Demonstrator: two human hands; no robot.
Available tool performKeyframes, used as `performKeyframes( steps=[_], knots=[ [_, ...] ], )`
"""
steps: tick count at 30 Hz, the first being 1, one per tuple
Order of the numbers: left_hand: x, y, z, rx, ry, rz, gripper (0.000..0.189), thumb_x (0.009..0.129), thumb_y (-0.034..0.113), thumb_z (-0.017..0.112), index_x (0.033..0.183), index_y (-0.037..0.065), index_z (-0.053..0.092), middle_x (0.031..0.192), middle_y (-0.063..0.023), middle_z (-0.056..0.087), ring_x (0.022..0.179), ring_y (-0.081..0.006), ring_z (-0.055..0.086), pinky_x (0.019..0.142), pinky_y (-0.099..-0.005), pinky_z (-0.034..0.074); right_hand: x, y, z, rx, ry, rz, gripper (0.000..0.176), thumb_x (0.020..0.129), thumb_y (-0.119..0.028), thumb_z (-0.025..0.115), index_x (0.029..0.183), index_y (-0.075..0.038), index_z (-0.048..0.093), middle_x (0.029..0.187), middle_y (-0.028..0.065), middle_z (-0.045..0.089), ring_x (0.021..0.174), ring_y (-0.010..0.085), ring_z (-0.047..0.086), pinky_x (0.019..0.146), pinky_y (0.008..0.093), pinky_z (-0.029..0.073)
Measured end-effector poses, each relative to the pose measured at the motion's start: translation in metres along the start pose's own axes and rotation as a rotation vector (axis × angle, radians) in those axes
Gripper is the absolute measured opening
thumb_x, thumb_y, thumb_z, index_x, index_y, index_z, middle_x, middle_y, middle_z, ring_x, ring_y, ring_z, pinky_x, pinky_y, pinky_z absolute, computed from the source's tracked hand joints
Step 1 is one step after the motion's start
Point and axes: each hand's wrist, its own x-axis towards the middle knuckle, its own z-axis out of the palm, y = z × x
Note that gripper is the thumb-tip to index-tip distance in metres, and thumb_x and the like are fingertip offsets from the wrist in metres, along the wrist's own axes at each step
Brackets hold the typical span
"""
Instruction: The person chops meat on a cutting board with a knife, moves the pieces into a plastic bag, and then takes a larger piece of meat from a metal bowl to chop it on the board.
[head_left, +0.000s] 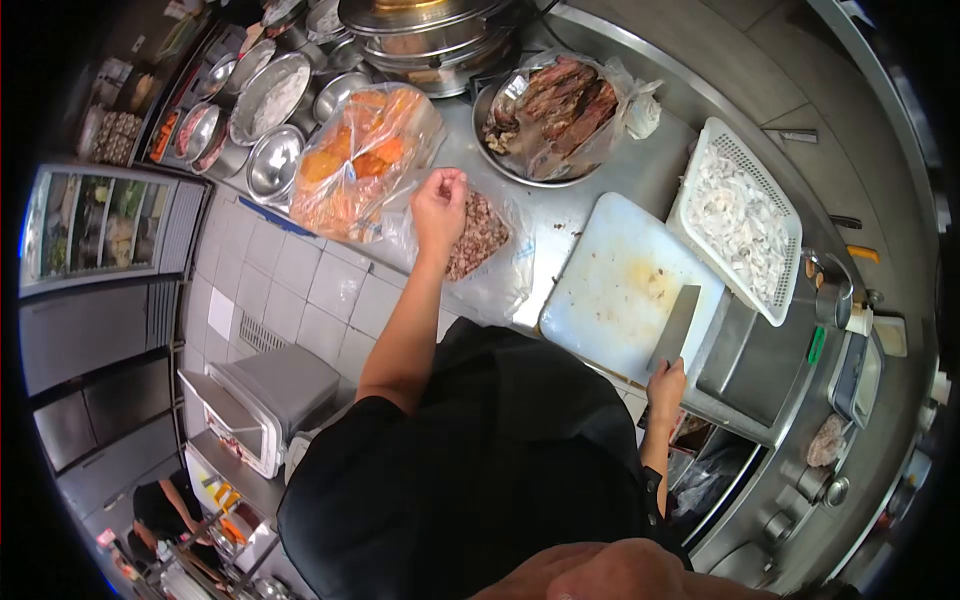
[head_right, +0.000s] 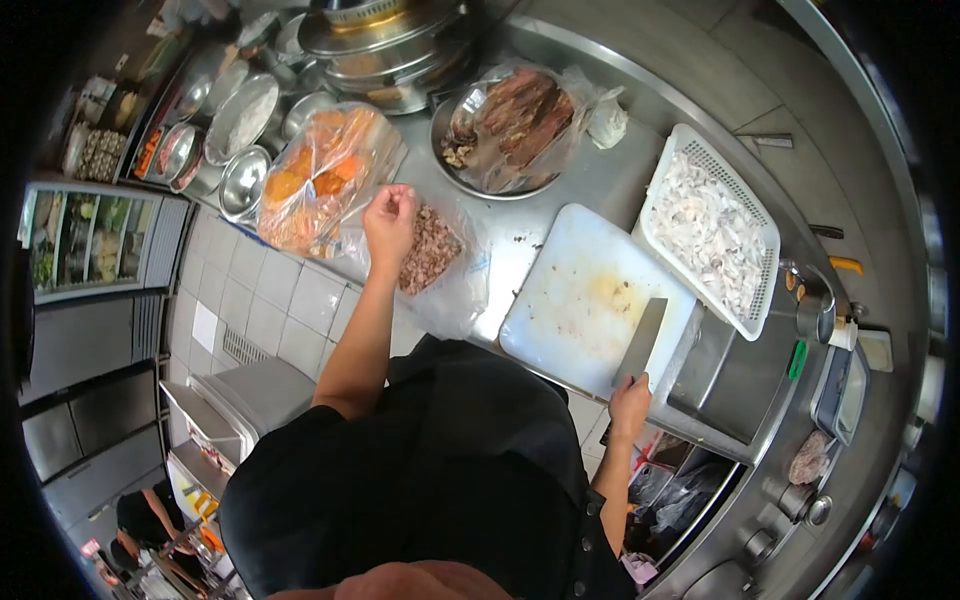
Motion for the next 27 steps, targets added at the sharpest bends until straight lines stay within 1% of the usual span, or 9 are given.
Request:
performKeyframes(
  steps=[5, 9, 10, 13, 15, 18, 21, 24, 27],
  knots=[
    [0.041, 0.047, 0.026, 0.041, -0.230, 0.098, 0.011, 0.097, 0.009, 0.078, 0.101, -0.002, 0.075, 0.078, -0.0074, 0.075, 0.067, -0.0106, 0.067, 0.064, -0.0284, 0.055, 0.004, 0.001, 0.011, 0.004, 0.026, 0.053, 0.026, 0.106, -0.020, 0.061, 0.106, 0.006, 0.060, 0.093, 0.0361, 0.072, 0.094, 0.0573, 0.070, 0.079, 0.0628, 0.054],
    [0.073, 0.066, 0.062, 0.184, -0.478, 0.124, 0.017, 0.098, 0.011, 0.075, 0.110, 0.000, 0.077, 0.095, -0.0148, 0.081, 0.084, -0.0229, 0.078, 0.078, -0.0358, 0.061, 0.004, 0.000, 0.009, -0.023, 0.021, 0.076, 0.029, 0.107, -0.023, 0.060, 0.109, 0.006, 0.060, 0.095, 0.0357, 0.073, 0.095, 0.0568, 0.070, 0.081, 0.0629, 0.055],
    [0.078, 0.067, 0.076, 0.144, -0.521, 0.133, 0.018, 0.097, 0.011, 0.072, 0.112, 0.001, 0.078, 0.102, -0.0183, 0.081, 0.092, -0.0322, 0.079, 0.083, -0.0396, 0.062, 0.004, -0.002, 0.007, -0.053, 0.005, 0.090, 0.029, 0.107, -0.023, 0.060, 0.110, 0.006, 0.061, 0.096, 0.0354, 0.074, 0.095, 0.0565, 0.071, 0.082, 0.0628, 0.055],
    [0.091, 0.077, 0.122, 0.176, -0.663, 0.143, 0.023, 0.098, 0.012, 0.070, 0.118, 0.003, 0.077, 0.106, -0.0186, 0.081, 0.101, -0.0359, 0.078, 0.094, -0.0425, 0.060, 0.003, -0.011, 0.003, -0.079, 0.006, 0.113, 0.029, 0.107, -0.023, 0.059, 0.112, 0.006, 0.061, 0.096, 0.0355, 0.074, 0.094, 0.0564, 0.071, 0.082, 0.0634, 0.055],
    [0.099, 0.066, 0.161, 0.296, -0.692, 0.201, 0.036, 0.100, 0.020, 0.067, 0.132, 0.005, 0.071, 0.134, -0.0220, 0.072, 0.121, -0.0409, 0.070, 0.113, -0.0481, 0.050, 0.005, -0.014, 0.004, -0.089, 0.008, 0.121, 0.030, 0.107, -0.022, 0.059, 0.113, 0.007, 0.061, 0.097, 0.0364, 0.073, 0.096, 0.0563, 0.071, 0.082, 0.0627, 0.055],
    [0.106, 0.051, 0.215, 0.443, -0.630, 0.311, 0.045, 0.097, 0.027, 0.070, 0.135, 0.002, 0.067, 0.142, -0.0252, 0.066, 0.118, -0.0431, 0.071, 0.109, -0.0494, 0.054, 0.003, -0.020, 0.002, -0.097, -0.001, 0.142, 0.031, 0.107, -0.021, 0.059, 0.114, 0.008, 0.061, 0.098, 0.0374, 0.072, 0.096, 0.0563, 0.070, 0.082, 0.0624, 0.055],
    [0.105, 0.069, 0.237, 0.702, -0.812, 0.152, 0.060, 0.094, 0.032, 0.073, 0.142, -0.001, 0.059, 0.142, -0.0280, 0.064, 0.117, -0.0433, 0.072, 0.104, -0.0503, 0.057, 0.003, -0.032, -0.001, -0.117, -0.012, 0.162, 0.031, 0.107, -0.021, 0.059, 0.116, 0.009, 0.061, 0.098, 0.0373, 0.072, 0.096, 0.0567, 0.070, 0.083, 0.0631, 0.055],
    [0.100, 0.071, 0.239, 0.747, -0.734, 0.149, 0.071, 0.090, 0.031, 0.074, 0.148, -0.001, 0.050, 0.125, -0.0276, 0.072, 0.112, -0.0419, 0.075, 0.098, -0.0493, 0.059, 0.003, -0.038, -0.003, -0.137, -0.028, 0.180, 0.030, 0.106, -0.020, 0.059, 0.117, 0.008, 0.060, 0.098, 0.0370, 0.073, 0.096, 0.0571, 0.070, 0.084, 0.0634, 0.055],
    [0.110, 0.082, 0.230, 0.684, -0.746, 0.046, 0.063, 0.091, 0.033, 0.071, 0.142, -0.001, 0.056, 0.118, -0.0279, 0.075, 0.113, -0.0435, 0.074, 0.100, -0.0508, 0.058, 0.003, -0.037, -0.002, -0.128, -0.043, 0.202, 0.029, 0.106, -0.020, 0.060, 0.117, 0.008, 0.060, 0.098, 0.0368, 0.073, 0.097, 0.0572, 0.070, 0.084, 0.0632, 0.055]
  ],
)
